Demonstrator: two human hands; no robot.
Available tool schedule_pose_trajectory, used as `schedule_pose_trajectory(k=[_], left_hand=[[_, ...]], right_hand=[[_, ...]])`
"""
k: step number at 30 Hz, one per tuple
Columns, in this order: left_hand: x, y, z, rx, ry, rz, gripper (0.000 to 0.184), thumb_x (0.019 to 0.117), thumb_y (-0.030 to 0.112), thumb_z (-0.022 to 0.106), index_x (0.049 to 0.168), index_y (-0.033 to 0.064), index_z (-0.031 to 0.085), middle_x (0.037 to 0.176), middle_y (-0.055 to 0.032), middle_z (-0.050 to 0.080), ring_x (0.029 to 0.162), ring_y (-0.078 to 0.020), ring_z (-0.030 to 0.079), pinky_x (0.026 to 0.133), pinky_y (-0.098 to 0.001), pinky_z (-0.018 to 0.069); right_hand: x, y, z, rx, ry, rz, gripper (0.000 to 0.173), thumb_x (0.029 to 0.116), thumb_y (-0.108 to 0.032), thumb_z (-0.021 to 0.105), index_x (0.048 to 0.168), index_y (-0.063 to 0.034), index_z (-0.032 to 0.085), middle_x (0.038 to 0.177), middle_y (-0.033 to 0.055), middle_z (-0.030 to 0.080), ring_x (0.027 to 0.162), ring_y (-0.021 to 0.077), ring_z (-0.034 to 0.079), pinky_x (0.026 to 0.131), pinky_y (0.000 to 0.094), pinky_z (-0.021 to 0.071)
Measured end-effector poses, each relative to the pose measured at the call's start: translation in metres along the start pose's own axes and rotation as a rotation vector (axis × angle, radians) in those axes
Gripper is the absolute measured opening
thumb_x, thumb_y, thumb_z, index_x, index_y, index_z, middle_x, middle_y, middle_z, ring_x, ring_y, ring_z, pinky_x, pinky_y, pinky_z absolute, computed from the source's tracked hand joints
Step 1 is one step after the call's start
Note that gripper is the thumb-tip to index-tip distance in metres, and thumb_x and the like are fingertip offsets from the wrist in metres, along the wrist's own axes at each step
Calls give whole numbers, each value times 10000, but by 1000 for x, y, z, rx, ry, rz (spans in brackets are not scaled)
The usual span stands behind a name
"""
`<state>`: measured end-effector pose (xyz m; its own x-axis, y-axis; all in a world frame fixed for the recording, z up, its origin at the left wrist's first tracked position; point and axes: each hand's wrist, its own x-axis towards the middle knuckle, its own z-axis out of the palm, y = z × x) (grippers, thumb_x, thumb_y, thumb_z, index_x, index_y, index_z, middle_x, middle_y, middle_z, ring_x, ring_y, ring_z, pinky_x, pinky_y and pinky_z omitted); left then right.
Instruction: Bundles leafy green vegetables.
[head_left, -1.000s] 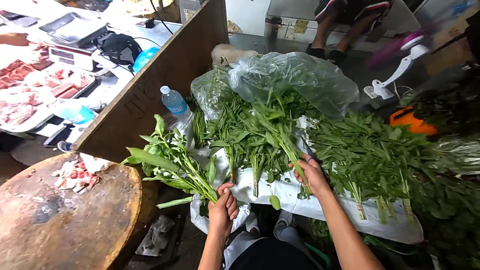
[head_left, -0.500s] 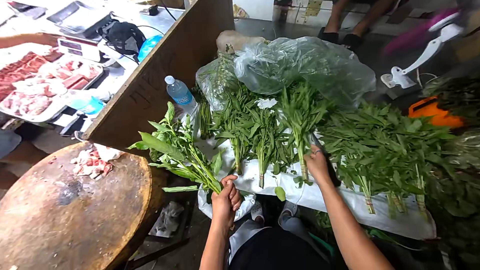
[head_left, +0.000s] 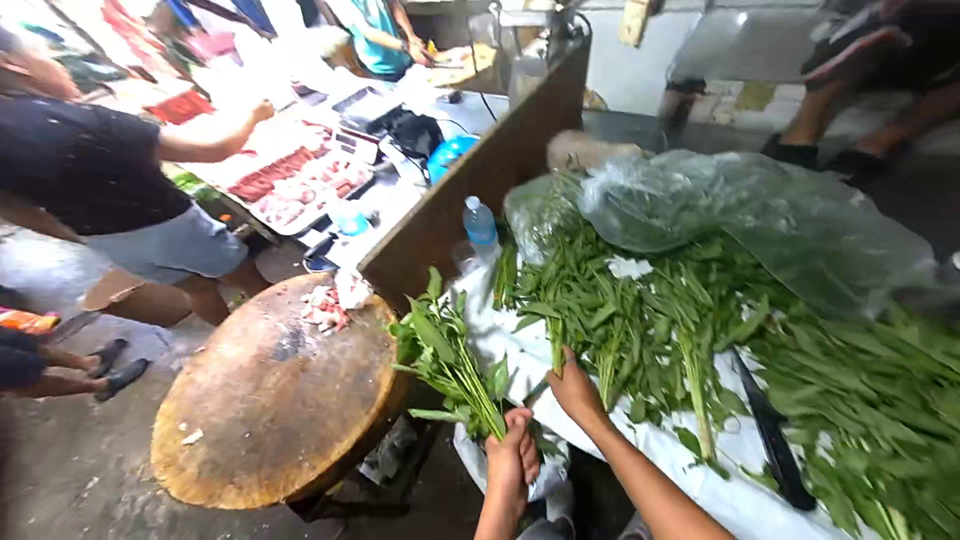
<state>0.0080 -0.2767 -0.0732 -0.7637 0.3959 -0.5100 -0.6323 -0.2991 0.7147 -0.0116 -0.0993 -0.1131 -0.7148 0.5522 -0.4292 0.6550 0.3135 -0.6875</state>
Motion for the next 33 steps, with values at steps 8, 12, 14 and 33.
schedule_pose_trajectory(k=[8,12,14,33], left_hand=[[-2,-12,-23,-56,32,-44,253,1099,128,380,1146,24,605,492,50,376,349,-41,362,335,-196,340],[7,-7,-3,-7,-39,-45,266,1102,131,358,1141,31,601,492,57,381,349,-36,374,335,-195,354],[13,-4,12,35,-75,-55,268,1102,138,360,1144,35,605,496,55,385,351,-39,372,334,-197,351],[6,-10,26,78,-167,-106,291,1102,132,343,1116,47,621,482,61,376,336,-30,368,326,-188,355]], right_hand=[[-45,29,-97,781,15,-163,509,1026,-63,551,1518,-28,424,1036,136,719,715,203,686,565,317,568],[-72,44,-139,744,78,-241,504,1017,-65,537,1510,-22,442,1075,121,720,693,170,672,537,276,548],[-78,45,-143,714,119,-230,518,1010,-78,570,1511,-28,449,1084,118,722,713,181,683,557,300,566],[-47,180,-129,573,335,214,525,984,-68,627,1473,35,469,1161,200,674,956,237,670,869,393,555]])
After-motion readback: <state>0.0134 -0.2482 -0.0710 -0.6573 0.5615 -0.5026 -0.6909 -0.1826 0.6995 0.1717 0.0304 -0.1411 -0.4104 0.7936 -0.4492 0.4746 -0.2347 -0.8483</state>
